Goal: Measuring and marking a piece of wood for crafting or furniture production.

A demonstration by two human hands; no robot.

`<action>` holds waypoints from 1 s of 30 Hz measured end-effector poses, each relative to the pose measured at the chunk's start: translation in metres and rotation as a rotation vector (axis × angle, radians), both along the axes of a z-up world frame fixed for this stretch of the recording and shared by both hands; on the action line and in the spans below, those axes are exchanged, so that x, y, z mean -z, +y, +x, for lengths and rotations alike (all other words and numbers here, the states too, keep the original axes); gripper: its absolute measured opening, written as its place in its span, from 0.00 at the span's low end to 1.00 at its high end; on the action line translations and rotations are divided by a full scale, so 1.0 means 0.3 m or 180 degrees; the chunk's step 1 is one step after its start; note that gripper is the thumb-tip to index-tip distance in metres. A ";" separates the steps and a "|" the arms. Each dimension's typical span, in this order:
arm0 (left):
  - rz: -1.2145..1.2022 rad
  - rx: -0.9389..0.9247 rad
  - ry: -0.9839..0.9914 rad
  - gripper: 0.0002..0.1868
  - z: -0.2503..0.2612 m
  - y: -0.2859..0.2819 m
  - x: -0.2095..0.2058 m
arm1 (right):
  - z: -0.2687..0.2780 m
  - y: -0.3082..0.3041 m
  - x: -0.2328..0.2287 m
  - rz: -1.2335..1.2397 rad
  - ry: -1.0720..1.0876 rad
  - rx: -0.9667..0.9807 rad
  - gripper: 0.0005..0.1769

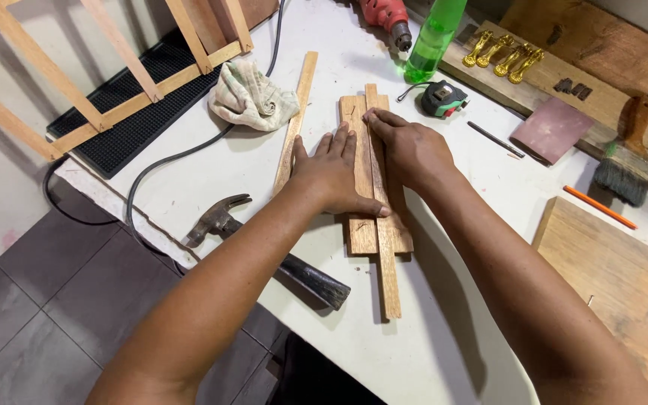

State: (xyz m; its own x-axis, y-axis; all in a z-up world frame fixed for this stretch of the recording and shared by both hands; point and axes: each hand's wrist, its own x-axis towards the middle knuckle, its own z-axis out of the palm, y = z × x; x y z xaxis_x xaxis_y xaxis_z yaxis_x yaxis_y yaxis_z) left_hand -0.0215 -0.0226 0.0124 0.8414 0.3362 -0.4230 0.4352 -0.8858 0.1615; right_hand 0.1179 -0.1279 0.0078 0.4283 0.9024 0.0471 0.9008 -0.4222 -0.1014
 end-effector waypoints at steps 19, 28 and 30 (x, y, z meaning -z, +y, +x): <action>0.0150 -0.0118 0.0044 0.73 0.033 0.000 0.053 | -0.221 -0.197 -0.126 -0.0707 0.0168 -0.0089 0.33; 0.0014 -0.0091 0.0017 0.78 0.020 -0.003 0.009 | 0.044 0.034 0.029 -0.0083 -0.0313 -0.0200 0.32; -0.0016 -0.0137 -0.0106 0.78 0.011 -0.009 0.025 | 0.038 0.024 0.031 0.0000 -0.0237 -0.0231 0.38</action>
